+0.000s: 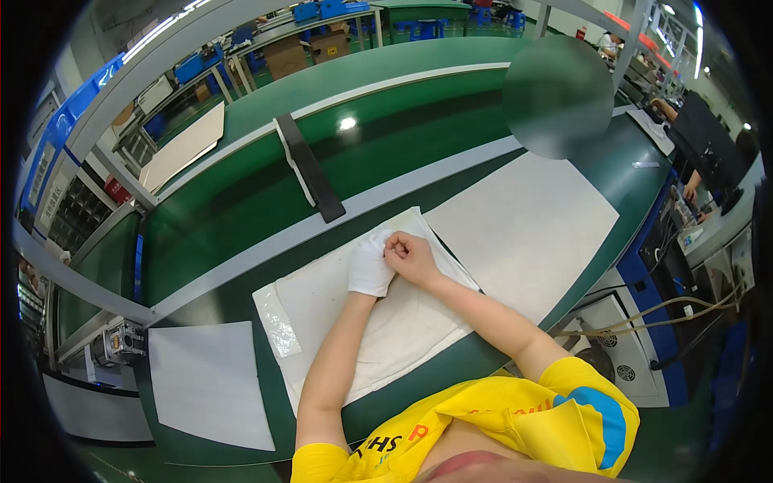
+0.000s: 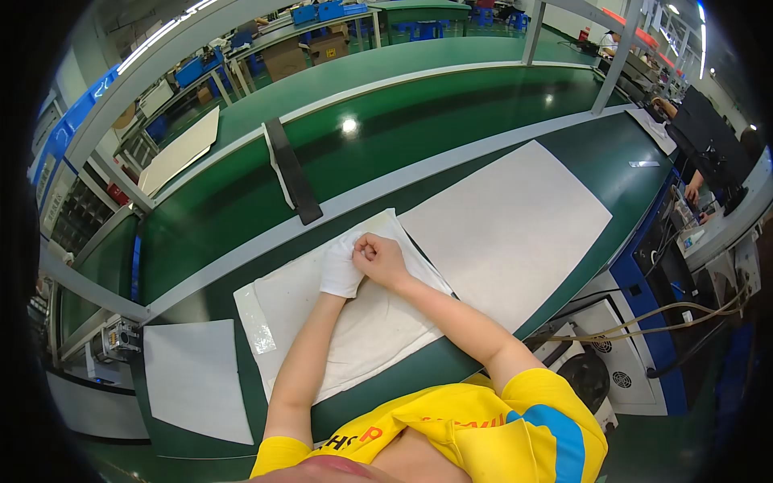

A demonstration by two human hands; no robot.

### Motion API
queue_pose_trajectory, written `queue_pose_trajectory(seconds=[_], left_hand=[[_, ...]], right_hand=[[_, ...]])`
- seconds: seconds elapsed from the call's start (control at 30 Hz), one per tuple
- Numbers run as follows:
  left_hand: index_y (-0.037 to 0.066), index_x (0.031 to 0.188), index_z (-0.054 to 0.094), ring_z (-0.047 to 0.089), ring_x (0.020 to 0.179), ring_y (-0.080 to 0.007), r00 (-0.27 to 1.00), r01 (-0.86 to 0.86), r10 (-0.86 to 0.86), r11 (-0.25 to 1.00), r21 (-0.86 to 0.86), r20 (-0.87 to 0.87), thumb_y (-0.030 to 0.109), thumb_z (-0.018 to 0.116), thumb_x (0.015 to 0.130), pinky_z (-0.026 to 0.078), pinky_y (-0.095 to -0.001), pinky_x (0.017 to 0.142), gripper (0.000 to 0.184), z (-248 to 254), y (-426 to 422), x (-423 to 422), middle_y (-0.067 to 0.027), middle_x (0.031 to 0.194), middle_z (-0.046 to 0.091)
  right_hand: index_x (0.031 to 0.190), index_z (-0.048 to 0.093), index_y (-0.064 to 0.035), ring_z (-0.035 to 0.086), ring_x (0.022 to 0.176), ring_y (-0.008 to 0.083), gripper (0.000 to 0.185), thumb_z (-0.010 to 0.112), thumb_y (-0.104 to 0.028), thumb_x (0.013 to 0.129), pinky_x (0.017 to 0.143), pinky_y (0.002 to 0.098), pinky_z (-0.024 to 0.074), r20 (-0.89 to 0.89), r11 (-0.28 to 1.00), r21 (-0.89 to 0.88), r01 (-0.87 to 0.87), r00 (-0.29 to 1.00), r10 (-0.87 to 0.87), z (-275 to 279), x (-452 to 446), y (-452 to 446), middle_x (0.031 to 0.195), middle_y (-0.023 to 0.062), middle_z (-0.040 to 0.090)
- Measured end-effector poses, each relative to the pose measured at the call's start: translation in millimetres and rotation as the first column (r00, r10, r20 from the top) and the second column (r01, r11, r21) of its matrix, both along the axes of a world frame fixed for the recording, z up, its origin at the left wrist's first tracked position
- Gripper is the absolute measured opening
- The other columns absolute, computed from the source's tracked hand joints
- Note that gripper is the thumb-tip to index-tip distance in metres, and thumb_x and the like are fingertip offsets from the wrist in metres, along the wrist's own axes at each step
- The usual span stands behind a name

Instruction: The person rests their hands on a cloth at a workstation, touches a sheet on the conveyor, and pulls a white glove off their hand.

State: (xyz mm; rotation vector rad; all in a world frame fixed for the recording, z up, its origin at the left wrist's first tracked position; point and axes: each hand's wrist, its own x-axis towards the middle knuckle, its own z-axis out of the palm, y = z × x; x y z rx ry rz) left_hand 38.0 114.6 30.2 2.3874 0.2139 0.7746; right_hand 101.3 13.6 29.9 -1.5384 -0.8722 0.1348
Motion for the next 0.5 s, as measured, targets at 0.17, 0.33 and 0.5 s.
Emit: queue_pose_trajectory(seconds=[0.17, 0.33, 0.5], left_hand=[[0.011, 0.077, 0.057, 0.059, 0.073, -0.0296, 1.0, -0.013, 0.013, 1.0, -0.004, 0.005, 0.014, 0.059, 0.073, 0.046, -0.0356, 0.063, 0.005, -1.9, -0.3, 0.2, -0.0094, 0.076, 0.06], [0.012, 0.076, 0.057, 0.058, 0.073, -0.0295, 0.999, -0.009, 0.01, 1.0, -0.021, 0.031, 0.014, 0.059, 0.073, 0.046, -0.0358, 0.063, 0.005, 0.5, -1.4, -0.5, -0.0093, 0.075, 0.06], [0.012, 0.076, 0.057, 0.058, 0.073, -0.0294, 0.999, -0.011, 0.011, 1.0, -0.005, 0.033, 0.014, 0.059, 0.073, 0.046, -0.0356, 0.063, 0.005, -0.1, -1.1, 0.0, -0.0091, 0.075, 0.06]], right_hand=[[0.074, 0.058, -0.0038, 0.036, 0.047, 0.0087, 0.009, 0.063, -0.011, 0.073, 0.046, 0.0241, 0.0321, 0.009, 1.0, -0.006, -0.001, 1.0, 0.001, 1.4, -0.3, -0.8, 0.049, 0.0005, 0.038], [0.074, 0.058, -0.0041, 0.036, 0.046, 0.0097, 0.009, 0.063, -0.012, 0.073, 0.046, 0.0245, 0.0322, 0.025, 1.0, -0.013, 0.004, 1.0, -0.004, 2.1, -0.3, -0.8, 0.049, 0.0011, 0.038], [0.074, 0.058, -0.0042, 0.036, 0.046, 0.0103, 0.009, 0.063, -0.012, 0.073, 0.046, 0.0248, 0.0322, 0.026, 1.0, -0.01, 0.006, 1.0, -0.006, 2.5, -0.6, -0.6, 0.048, 0.0015, 0.039]])
